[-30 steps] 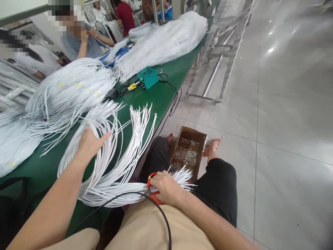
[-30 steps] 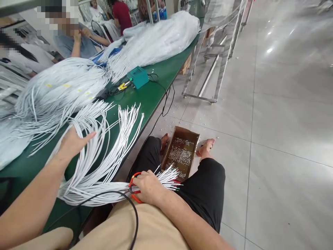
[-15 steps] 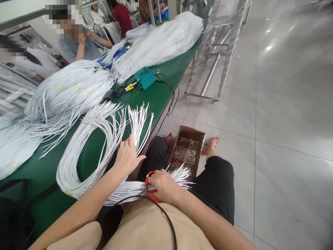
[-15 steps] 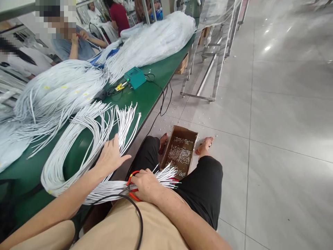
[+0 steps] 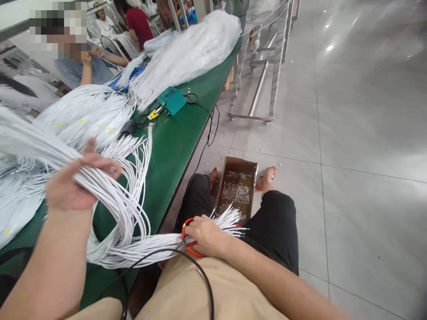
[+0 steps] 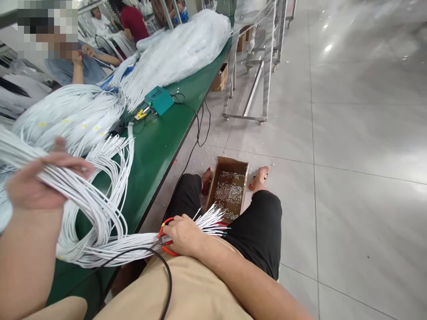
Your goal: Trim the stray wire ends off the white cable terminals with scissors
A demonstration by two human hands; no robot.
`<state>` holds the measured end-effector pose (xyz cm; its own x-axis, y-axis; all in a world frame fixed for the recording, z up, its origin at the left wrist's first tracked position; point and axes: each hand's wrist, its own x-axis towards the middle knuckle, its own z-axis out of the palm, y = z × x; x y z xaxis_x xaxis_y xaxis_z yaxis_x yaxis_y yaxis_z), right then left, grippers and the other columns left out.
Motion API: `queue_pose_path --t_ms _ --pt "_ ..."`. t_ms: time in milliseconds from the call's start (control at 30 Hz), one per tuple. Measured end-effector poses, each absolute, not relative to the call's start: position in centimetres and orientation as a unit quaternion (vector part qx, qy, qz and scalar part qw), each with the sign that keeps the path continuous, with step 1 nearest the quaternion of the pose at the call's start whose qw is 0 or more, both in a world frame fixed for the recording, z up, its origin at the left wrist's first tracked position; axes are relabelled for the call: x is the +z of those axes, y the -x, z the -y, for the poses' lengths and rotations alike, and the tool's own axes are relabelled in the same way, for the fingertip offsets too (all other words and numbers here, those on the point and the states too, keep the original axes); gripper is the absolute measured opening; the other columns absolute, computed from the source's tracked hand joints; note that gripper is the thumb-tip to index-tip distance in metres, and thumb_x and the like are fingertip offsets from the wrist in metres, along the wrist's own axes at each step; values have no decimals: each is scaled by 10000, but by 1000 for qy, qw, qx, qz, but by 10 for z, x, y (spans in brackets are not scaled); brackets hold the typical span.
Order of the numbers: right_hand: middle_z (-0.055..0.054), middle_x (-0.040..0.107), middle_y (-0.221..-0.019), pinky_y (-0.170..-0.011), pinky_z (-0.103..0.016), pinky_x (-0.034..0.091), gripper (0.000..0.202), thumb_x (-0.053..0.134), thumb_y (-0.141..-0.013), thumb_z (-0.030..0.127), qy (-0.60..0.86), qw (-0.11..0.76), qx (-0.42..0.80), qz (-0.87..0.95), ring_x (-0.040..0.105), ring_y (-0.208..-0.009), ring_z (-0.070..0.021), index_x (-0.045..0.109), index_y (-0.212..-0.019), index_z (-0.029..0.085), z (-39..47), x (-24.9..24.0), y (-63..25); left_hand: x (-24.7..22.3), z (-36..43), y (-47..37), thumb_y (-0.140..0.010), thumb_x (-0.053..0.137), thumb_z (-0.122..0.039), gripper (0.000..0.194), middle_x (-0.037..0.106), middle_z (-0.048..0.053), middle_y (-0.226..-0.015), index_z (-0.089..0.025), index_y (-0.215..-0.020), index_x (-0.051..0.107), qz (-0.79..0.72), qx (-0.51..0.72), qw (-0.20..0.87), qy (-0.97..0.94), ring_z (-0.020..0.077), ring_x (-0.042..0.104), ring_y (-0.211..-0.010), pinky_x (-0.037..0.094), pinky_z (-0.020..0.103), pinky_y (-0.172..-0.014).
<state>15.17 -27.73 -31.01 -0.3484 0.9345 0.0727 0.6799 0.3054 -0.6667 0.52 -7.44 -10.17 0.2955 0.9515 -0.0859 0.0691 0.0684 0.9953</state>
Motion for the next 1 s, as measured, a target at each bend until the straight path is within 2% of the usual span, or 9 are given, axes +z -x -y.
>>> queue_pose_path --t_ms 67,133,233,333,400,600,700,867,1000 --pt "-22 663 -936 -722 -292 341 218 603 -799 362 524 232 274 773 558 -889 -170 605 -955 210 277 -311 -152 -83 71 -15 -787 559 -164 203 616 -140 -616 -271 -933 653 -353 452 635 -517 -13 468 -546 431 151 -748" --pt "-23 664 -942 -716 -291 338 214 599 -799 353 527 229 273 772 559 -887 -172 604 -961 215 277 -310 -152 -78 72 -32 -782 567 -105 195 637 -131 -671 -226 -906 655 -356 424 669 -495 -33 498 -572 440 127 -763" --pt "-35 668 -916 -701 -293 324 190 580 -810 329 522 212 266 782 559 -875 -179 603 -957 210 275 -305 -151 -99 84 -66 -705 666 -120 341 659 -54 -684 -190 -1039 659 -395 253 695 -544 60 597 -637 522 251 -791" --pt "-42 677 -887 -707 -295 312 163 576 -815 271 506 203 244 802 555 -876 -181 595 -954 188 275 -299 -152 -134 99 -103 -656 748 -148 324 716 26 -819 -165 -972 681 -424 63 698 -574 177 684 -777 557 327 -783" --pt "-45 682 -885 -701 -294 309 158 575 -817 251 503 209 241 804 554 -876 -180 595 -956 180 276 -297 -155 -155 106 -122 -646 758 -137 307 718 42 -861 -154 -945 686 -434 4 703 -563 178 689 -794 566 327 -795" --pt "-24 670 -896 -761 -280 340 156 592 -822 317 531 339 237 740 536 -847 -157 618 -915 195 293 -291 -187 -179 107 -145 -643 749 -98 281 684 2 -828 -159 -907 676 -416 -50 730 -541 125 662 -760 568 353 -844" --pt "-26 626 -735 -714 -272 345 189 556 -838 318 614 392 198 656 500 -722 -142 595 -725 172 297 -283 -215 -182 107 -149 -630 762 -104 297 676 -6 -814 -161 -906 666 -409 -78 725 -549 111 649 -735 558 324 -830" --pt "-88 633 -762 -813 -349 322 182 467 -843 124 727 237 111 635 519 -766 -175 626 -753 126 297 -285 -241 -185 110 -162 -671 739 -166 149 648 7 -729 -128 -772 636 -345 -112 696 -620 98 607 -661 491 211 -638" --pt "-110 652 -748 -805 -368 344 136 525 -771 91 735 137 199 633 557 -769 -200 656 -739 107 306 -290 -250 -189 111 -167 -666 744 -211 210 594 9 -682 -138 -660 547 -308 -134 684 -648 93 547 -593 402 204 -527"
